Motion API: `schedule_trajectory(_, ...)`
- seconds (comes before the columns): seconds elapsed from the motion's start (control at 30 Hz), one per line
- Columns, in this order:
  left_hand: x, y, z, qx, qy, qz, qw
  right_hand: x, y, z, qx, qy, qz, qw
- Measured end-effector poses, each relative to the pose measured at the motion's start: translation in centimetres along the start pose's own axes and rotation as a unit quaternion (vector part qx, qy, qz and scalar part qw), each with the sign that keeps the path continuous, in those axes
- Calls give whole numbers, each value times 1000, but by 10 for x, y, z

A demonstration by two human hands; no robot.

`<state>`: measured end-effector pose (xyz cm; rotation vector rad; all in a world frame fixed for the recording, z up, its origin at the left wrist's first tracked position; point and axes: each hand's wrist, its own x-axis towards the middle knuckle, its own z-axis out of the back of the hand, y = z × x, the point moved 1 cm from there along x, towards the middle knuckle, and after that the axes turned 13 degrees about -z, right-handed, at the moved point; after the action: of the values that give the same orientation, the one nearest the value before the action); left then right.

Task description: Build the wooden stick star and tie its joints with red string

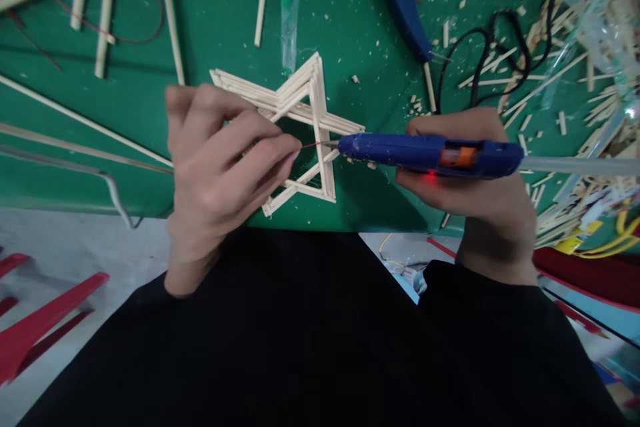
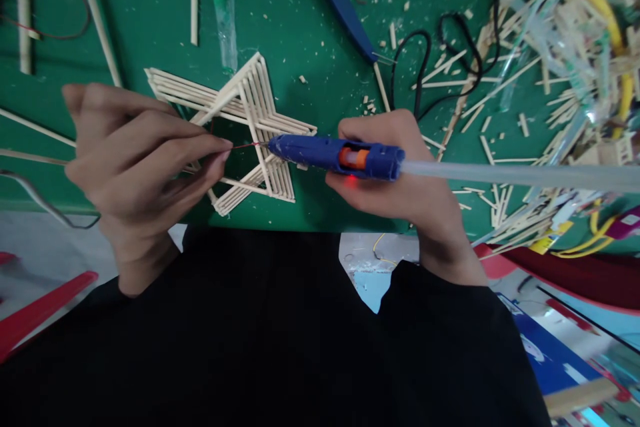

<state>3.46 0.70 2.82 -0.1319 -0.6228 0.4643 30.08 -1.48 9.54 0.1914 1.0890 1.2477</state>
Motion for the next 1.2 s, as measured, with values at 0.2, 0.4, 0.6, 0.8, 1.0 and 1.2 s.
schedule_trajectory(0.2, 1, 2, 0, -8, -6, -15, 1000, 0, 1, 1, -2, 7, 8, 1000)
schedule_trajectory(0.4, 4, 1, 1, 0, -6, -20, 1000, 1, 0, -1, -12, -14, 14, 1000)
schedule_trajectory(0.6, 3, 3, 2, 6, -8, -7, 1000, 0, 0, 0, 0, -4, 5, 1000)
schedule_trajectory(0.8, 3, 1, 3, 11, -16, -10, 1000, 2, 1, -1, -2, -13, 3, 1000)
schedule_trajectory(1.0, 3, 2, 5, 9, -9, -12, 1000, 1, 1, -2, -9, -2, 2, 1000)
schedule_trajectory(1.2, 3, 3, 3, 6, -23, -4, 1000, 2, 0, 0, 3, -2, 2, 1000)
